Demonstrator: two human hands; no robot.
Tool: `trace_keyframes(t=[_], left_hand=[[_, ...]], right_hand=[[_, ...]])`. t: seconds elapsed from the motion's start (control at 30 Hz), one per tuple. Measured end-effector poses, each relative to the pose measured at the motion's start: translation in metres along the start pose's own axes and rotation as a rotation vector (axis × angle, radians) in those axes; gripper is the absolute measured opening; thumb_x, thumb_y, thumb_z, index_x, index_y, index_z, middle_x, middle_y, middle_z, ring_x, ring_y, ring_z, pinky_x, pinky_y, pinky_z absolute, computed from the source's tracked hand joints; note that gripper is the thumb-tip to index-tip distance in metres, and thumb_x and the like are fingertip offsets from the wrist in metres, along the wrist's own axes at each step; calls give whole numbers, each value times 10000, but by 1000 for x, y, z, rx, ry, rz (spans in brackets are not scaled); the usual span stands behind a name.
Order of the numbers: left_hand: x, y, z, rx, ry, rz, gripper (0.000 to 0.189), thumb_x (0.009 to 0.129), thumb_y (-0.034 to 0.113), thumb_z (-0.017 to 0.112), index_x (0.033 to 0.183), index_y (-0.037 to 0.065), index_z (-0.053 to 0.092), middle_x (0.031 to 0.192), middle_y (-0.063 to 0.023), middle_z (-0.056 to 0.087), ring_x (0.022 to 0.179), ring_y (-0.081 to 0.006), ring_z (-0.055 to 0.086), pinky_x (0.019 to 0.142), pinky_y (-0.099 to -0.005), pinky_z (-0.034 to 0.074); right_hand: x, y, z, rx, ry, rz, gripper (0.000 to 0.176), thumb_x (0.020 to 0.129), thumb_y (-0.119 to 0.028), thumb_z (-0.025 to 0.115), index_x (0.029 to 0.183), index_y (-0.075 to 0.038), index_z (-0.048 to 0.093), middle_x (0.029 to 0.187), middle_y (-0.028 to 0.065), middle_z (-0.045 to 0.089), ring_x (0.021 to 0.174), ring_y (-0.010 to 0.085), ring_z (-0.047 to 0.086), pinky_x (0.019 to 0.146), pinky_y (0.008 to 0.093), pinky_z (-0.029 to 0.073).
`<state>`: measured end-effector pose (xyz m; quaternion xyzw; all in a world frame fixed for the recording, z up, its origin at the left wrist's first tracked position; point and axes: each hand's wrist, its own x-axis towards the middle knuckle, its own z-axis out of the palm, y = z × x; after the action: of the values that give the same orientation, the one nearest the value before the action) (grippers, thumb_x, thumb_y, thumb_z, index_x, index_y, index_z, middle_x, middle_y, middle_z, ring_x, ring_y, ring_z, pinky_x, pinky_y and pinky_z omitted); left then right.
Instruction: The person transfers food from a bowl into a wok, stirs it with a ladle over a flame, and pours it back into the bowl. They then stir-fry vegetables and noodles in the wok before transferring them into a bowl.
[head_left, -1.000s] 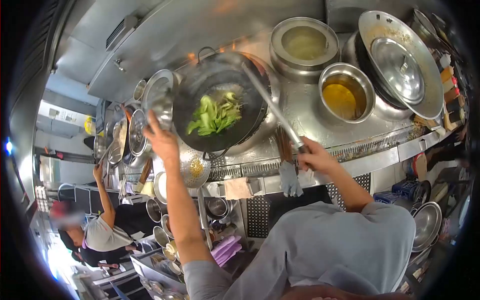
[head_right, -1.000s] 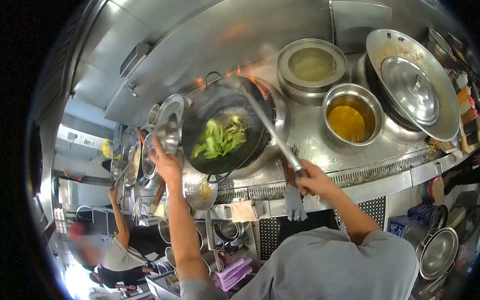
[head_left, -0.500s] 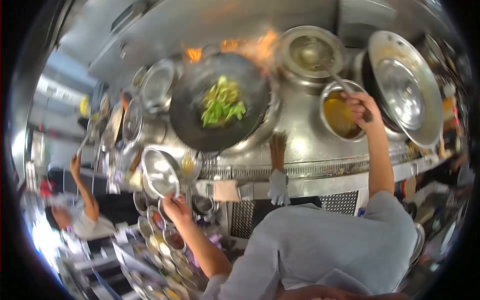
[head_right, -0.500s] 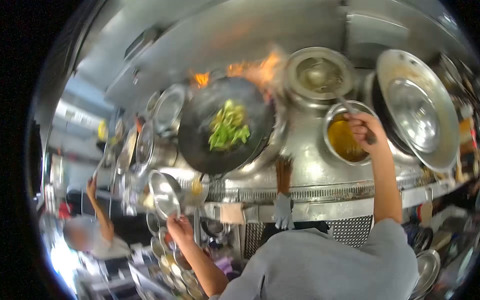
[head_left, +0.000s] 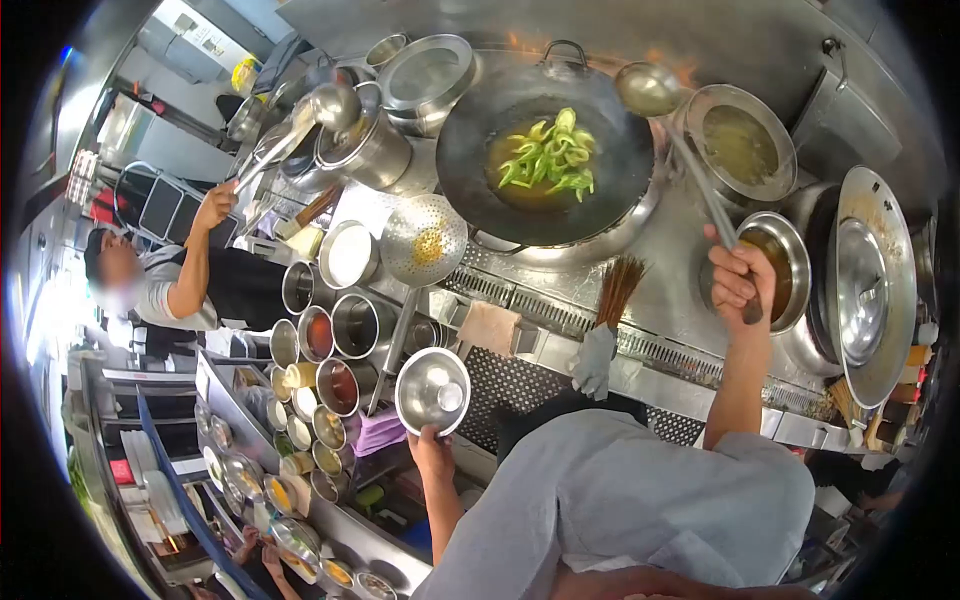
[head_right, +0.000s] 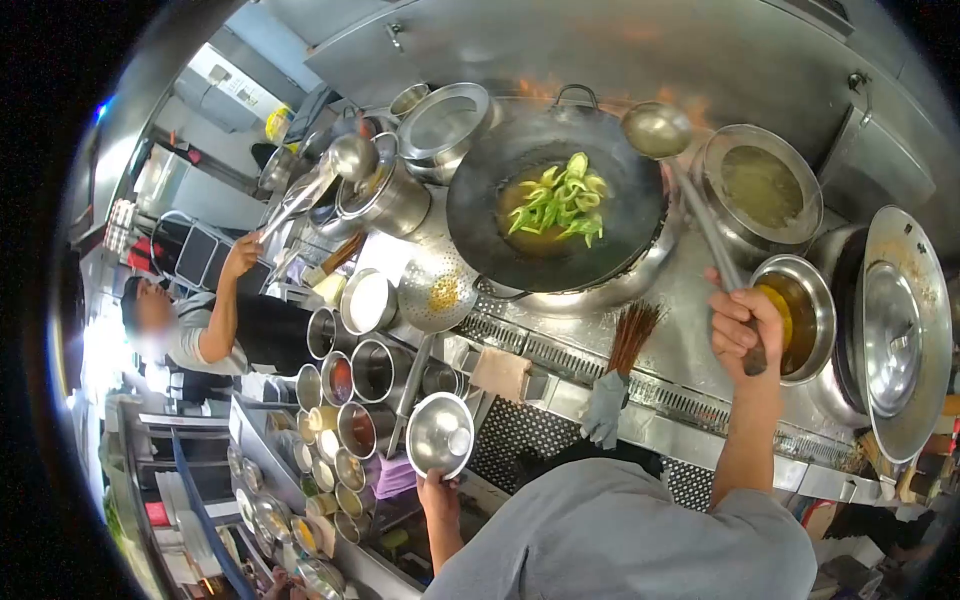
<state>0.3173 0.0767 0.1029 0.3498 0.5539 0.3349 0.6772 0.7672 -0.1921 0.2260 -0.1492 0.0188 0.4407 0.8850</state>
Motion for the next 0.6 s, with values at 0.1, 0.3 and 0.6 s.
trace_keyframes(t=[0.1, 0.3, 0.6], left_hand=[[-5, 3, -4, 19, 1, 16, 355, 772, -2, 506, 1124, 27, 475, 865, -67, 567, 578, -140, 519, 460, -248, 401], [-33, -7, -79, 49, 191, 111, 402, 782, 9, 517, 1179, 7, 455, 972, -108, 592, 679, -140, 588, 490, -244, 450], [-114, -58, -210, -120, 719, -17, 461, 837, 112, 565, 1247, -9, 393, 1132, -176, 556, 906, -231, 635, 607, -322, 565]], right_hand=[[23, 20, 2, -407, 205, 66, 409, 860, -78, 516, 1239, 64, 461, 659, 7, 495, 393, 73, 421, 342, 232, 330], [11, 102, 31, -1507, 320, 21, 245, 763, -31, 522, 1005, 8, 528, 551, 32, 495, 370, 119, 463, 346, 260, 361], [61, 180, 5, -2843, 150, 227, 632, 861, -231, 582, 1412, -11, 364, 1244, 301, 544, 1143, 443, 529, 964, 471, 421]])
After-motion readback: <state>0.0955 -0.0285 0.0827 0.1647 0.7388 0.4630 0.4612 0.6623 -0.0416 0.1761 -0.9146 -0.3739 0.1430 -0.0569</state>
